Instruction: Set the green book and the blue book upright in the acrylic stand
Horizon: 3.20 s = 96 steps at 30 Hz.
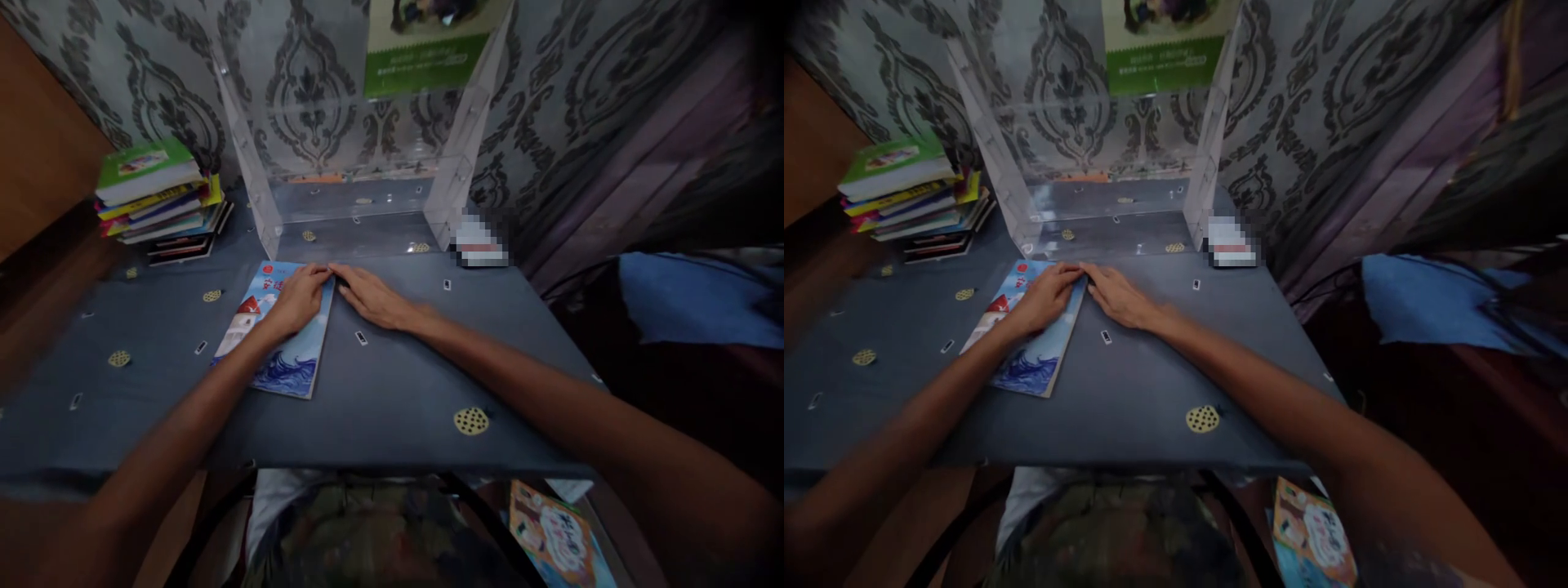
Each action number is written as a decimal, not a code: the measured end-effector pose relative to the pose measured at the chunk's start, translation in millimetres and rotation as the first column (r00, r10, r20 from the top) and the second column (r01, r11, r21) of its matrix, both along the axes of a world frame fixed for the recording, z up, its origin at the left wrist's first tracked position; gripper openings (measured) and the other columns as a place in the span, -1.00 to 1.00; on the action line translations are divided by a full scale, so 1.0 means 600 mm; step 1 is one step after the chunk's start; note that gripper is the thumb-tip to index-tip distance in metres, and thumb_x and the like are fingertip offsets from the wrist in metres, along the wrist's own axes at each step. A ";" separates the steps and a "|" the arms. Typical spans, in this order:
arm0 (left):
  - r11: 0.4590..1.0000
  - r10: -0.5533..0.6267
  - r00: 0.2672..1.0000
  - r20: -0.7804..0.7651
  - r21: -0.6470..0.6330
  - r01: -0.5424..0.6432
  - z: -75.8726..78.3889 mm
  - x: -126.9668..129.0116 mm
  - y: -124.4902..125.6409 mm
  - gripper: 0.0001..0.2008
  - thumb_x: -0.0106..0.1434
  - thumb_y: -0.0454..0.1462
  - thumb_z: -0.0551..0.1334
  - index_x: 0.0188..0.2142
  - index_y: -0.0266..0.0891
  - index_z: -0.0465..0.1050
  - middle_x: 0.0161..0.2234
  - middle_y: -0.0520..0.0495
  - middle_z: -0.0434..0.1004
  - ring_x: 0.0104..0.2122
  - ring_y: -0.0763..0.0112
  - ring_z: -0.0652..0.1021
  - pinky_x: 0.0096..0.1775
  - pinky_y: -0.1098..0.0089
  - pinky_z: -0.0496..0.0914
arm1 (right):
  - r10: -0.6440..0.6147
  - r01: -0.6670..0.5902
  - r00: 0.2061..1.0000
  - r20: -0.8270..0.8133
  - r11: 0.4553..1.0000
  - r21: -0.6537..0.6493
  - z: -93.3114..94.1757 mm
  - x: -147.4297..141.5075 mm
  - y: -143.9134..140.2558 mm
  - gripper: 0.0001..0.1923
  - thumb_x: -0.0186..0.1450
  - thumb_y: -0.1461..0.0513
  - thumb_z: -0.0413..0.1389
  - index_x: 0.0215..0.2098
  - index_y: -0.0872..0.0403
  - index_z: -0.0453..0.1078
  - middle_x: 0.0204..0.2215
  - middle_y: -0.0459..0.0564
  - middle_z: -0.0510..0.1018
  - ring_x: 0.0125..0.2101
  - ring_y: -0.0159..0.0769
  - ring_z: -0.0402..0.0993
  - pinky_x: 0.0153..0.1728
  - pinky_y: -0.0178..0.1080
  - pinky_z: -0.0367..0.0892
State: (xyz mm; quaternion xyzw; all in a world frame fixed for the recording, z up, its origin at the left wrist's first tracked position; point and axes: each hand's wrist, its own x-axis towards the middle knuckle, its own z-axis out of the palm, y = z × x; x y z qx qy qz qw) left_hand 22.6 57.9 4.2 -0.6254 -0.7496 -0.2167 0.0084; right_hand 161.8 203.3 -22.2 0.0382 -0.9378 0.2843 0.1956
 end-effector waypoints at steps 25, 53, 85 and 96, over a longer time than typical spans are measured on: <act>0.948 -0.301 0.952 0.062 -0.092 0.306 0.047 0.082 -0.238 -0.58 0.44 -0.33 0.00 0.20 -0.10 0.41 0.22 -0.08 0.45 0.21 0.26 0.45 0.24 0.08 0.35 | 0.163 -0.165 0.985 0.052 0.985 0.049 0.031 0.112 -0.135 -0.56 0.48 0.30 -0.14 0.29 0.02 0.21 0.18 0.14 0.44 0.25 -0.12 0.31 0.20 0.10 0.36; 0.936 -0.316 0.898 -0.306 0.054 0.348 0.042 0.090 -0.262 -0.79 0.44 -0.36 0.12 -0.01 -0.29 0.48 -0.07 -0.12 0.63 -0.09 0.28 0.59 -0.06 0.23 0.54 | 0.204 -0.194 0.979 0.003 0.932 -0.305 0.056 0.144 -0.192 -0.58 0.47 0.32 -0.07 0.27 0.06 0.25 0.06 0.07 0.57 0.09 -0.26 0.49 0.13 -0.09 0.41; 0.990 -0.046 0.951 -0.306 0.110 0.084 0.021 0.136 -0.331 -0.64 0.39 -0.41 0.14 0.15 -0.32 0.40 0.03 -0.19 0.61 0.07 0.26 0.56 0.21 0.10 0.39 | 0.307 -0.286 0.946 -0.105 0.942 0.175 0.063 0.140 -0.206 -0.70 0.40 0.38 0.00 0.03 0.13 0.46 -0.11 0.11 0.66 0.03 -0.15 0.54 0.11 0.05 0.44; 0.947 0.296 0.905 -0.305 0.221 -0.235 -0.009 0.090 -0.384 -0.68 0.40 -0.38 0.14 0.11 -0.24 0.42 0.02 -0.20 0.60 0.03 0.17 0.58 0.09 0.05 0.46 | 0.354 -0.344 0.929 -0.108 0.933 0.102 0.071 0.115 -0.214 -0.75 0.42 0.33 0.01 0.00 0.09 0.45 -0.17 0.08 0.65 -0.08 -0.19 0.57 0.05 0.00 0.47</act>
